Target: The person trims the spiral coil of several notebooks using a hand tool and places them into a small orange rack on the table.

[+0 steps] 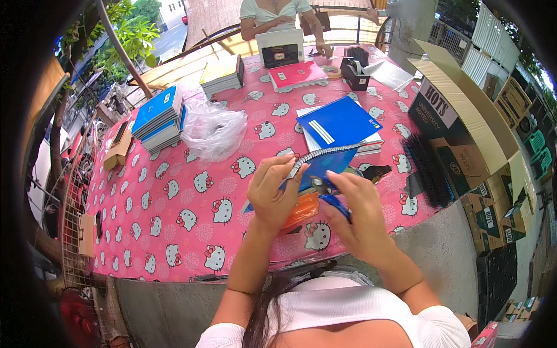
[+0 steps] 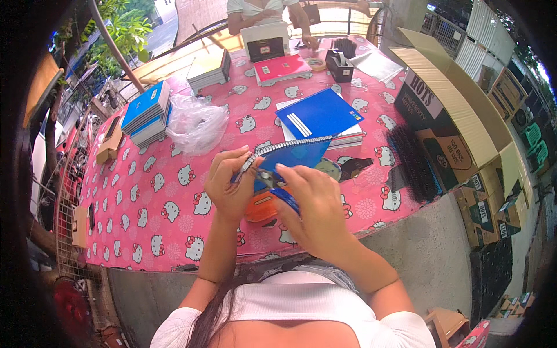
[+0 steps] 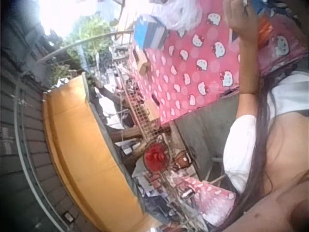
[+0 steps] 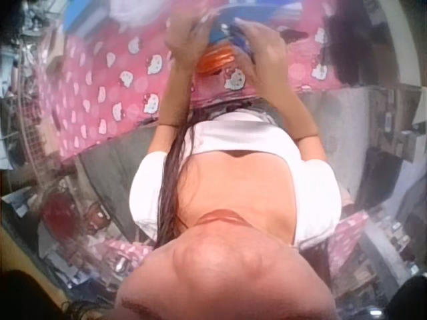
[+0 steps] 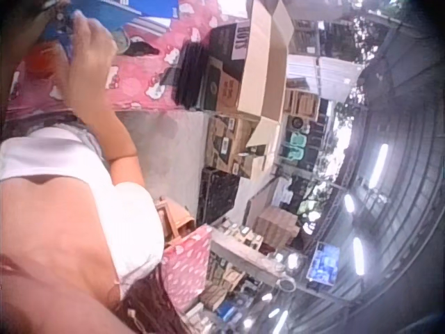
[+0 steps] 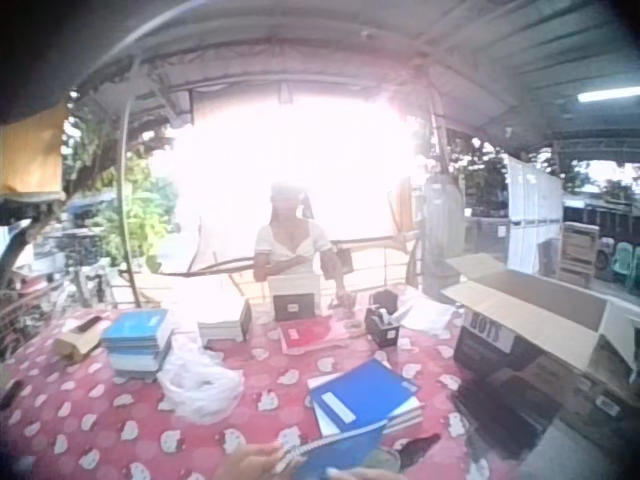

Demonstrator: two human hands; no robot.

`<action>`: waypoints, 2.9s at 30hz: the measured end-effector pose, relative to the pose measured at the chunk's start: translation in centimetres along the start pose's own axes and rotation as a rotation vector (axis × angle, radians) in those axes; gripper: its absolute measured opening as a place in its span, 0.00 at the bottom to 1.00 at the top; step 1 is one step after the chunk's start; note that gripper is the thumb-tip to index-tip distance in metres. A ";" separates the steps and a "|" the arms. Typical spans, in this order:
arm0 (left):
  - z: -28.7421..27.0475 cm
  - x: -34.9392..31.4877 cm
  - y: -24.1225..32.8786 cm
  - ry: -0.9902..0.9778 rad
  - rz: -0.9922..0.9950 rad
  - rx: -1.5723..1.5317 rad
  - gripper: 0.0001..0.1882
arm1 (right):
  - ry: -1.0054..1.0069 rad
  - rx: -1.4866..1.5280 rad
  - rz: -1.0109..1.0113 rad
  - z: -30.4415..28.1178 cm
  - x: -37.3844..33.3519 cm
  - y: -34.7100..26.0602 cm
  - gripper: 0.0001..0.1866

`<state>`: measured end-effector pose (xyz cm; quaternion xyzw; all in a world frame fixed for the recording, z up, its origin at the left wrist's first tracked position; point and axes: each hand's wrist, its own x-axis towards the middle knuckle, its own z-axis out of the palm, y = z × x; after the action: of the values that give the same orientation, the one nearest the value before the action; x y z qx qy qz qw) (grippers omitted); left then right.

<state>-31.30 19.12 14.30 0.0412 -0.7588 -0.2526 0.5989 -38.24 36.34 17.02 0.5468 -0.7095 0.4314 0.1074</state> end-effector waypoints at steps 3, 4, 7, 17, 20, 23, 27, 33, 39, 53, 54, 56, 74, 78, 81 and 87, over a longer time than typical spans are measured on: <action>0.5 0.0 0.6 -0.001 0.017 -0.007 0.10 | 0.023 -0.049 0.033 1.3 0.1 0.2 0.28; 0.5 0.0 0.7 -0.003 0.012 -0.014 0.10 | 0.019 -0.050 0.041 1.2 -0.1 0.2 0.26; -0.1 -0.3 0.6 -0.015 0.026 0.009 0.10 | -0.181 0.299 0.282 0.9 -0.1 0.6 0.23; -10.5 0.4 -3.7 0.524 -0.513 0.004 0.05 | -0.277 0.391 0.319 3.6 -8.2 8.5 0.26; -20.2 -5.8 -10.4 0.640 -0.802 -0.390 0.14 | -0.233 -0.110 0.296 3.6 -15.2 16.1 0.24; -23.9 -14.4 -14.2 0.946 -1.004 -0.291 0.17 | -0.206 -0.217 0.198 2.7 -12.9 17.3 0.24; -24.3 -21.5 -14.9 1.042 -1.274 0.033 0.21 | -0.083 -0.406 -0.086 3.5 -1.6 21.6 0.25; -21.3 -15.3 -12.4 0.532 -1.027 0.832 0.21 | -0.366 -0.403 -0.318 7.9 5.1 29.3 0.20; -11.2 -6.7 -6.9 0.019 -0.835 0.245 0.17 | -0.540 -0.353 -0.184 11.5 7.7 27.7 0.13; 0.6 -8.3 -5.4 -0.713 -0.438 0.415 0.21 | -0.801 -0.417 -0.388 14.7 11.0 23.9 0.19; 0.4 -8.3 -5.5 -0.717 -0.435 0.410 0.21 | -0.803 -0.406 -0.406 14.8 11.0 24.0 0.18; 0.3 -8.3 -5.6 -0.723 -0.434 0.393 0.21 | -0.811 -0.388 -0.438 14.6 11.1 24.3 0.15; 0.6 -8.9 -5.6 -0.682 -0.343 0.428 0.22 | -0.965 0.102 -0.244 13.7 14.4 27.6 0.19; 0.5 -8.8 -5.5 -0.691 -0.369 0.411 0.23 | -1.003 0.002 -0.208 13.1 14.4 26.1 0.21; 0.5 -8.8 -5.6 -0.601 -0.556 0.234 0.22 | -0.856 0.070 -0.124 12.1 14.1 25.7 0.26; 2.0 -3.4 -9.2 0.080 -1.470 -1.026 0.25 | -0.632 -0.225 -0.101 4.9 14.1 14.4 0.24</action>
<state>-34.46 13.00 7.01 0.2528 -0.3132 -0.8787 0.2568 -54.55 23.59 15.74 0.6728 -0.7227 0.1538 -0.0368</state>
